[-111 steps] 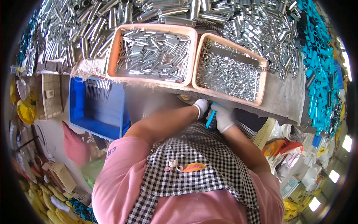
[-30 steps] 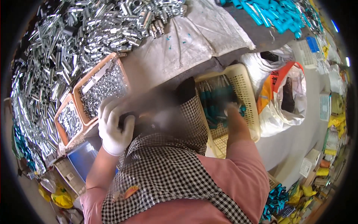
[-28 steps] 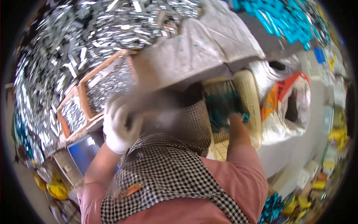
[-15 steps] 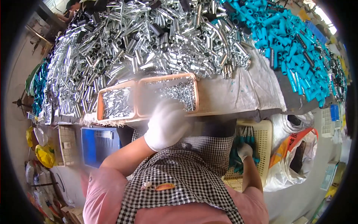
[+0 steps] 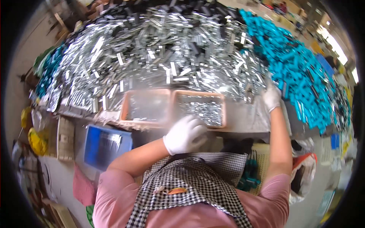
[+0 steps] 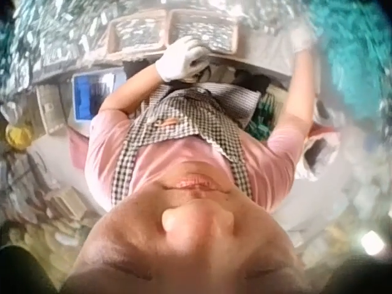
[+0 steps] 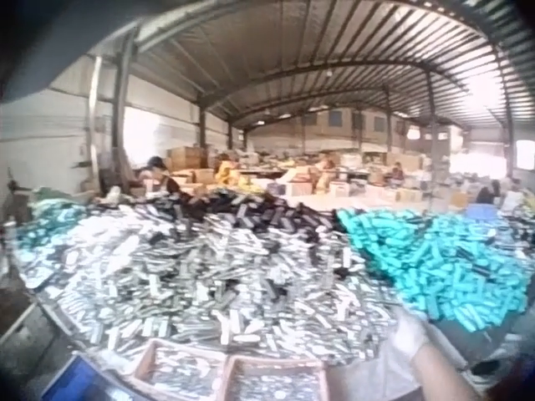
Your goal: The worker is assembling small metal components into plastic handles using a pneumatic assembly tool at a factory workbench.
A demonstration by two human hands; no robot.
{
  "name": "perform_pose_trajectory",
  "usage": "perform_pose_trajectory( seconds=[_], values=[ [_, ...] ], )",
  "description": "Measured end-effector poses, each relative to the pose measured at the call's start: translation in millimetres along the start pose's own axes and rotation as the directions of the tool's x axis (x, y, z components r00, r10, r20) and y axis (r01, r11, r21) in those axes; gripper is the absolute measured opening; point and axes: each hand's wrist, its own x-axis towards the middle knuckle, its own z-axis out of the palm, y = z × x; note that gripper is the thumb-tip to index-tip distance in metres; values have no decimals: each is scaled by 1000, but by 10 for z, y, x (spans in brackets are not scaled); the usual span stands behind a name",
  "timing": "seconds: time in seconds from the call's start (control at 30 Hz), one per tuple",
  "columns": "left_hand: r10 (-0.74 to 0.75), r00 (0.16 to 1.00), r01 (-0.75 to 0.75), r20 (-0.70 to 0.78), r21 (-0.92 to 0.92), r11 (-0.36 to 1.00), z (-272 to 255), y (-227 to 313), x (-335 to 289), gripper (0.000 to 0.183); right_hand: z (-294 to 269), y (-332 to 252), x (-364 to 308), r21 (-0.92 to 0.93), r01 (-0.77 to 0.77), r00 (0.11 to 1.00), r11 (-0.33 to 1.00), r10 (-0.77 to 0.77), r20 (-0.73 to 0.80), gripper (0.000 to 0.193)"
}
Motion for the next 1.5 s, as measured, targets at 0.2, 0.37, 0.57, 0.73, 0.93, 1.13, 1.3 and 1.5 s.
perform_pose_trajectory(
  seconds=[0.2, 0.37, 0.57, 0.73, 0.93, 1.13, 1.3, 1.5],
  values=[
    [-226, 974, 220, 5, 209, 953, -388, -499, -102, 26, 873, 454, 676, -159, -114, 983, 981, 134, 125, 48],
    [-447, 892, 436, -65, 385, 814, -719, -1096, 52, 22, 587, 250, 512, 20, -112, 994, 994, 112, -12, 39],
    [-663, 742, 617, -99, 487, 619, -629, -1918, 873, 56, -171, -590, -200, 987, -145, 987, 75, -62, 149, 30],
    [-818, 564, 780, -110, 395, 485, -384, -2484, 1342, 71, -616, -1505, -900, 500, -669, 679, -549, -179, 712, 32],
    [-798, 576, 816, 176, -79, 572, -778, -2211, 972, 52, -828, -1870, -1395, 600, -789, 605, -133, -337, 721, 40],
    [-714, 696, 519, 69, -736, 435, -461, -375, 225, 43, -472, -2140, -1604, 693, -716, 596, 87, -441, 671, 28],
    [-595, 725, 682, 346, -480, 552, -407, -157, -81, 29, -356, -2268, -1688, 939, -202, 840, 278, -443, 312, 29],
    [-629, 748, 654, 211, -397, 644, -270, -683, 377, 47, -256, -2210, -1774, 976, -192, 842, -104, -528, 109, 51]
  ],
)
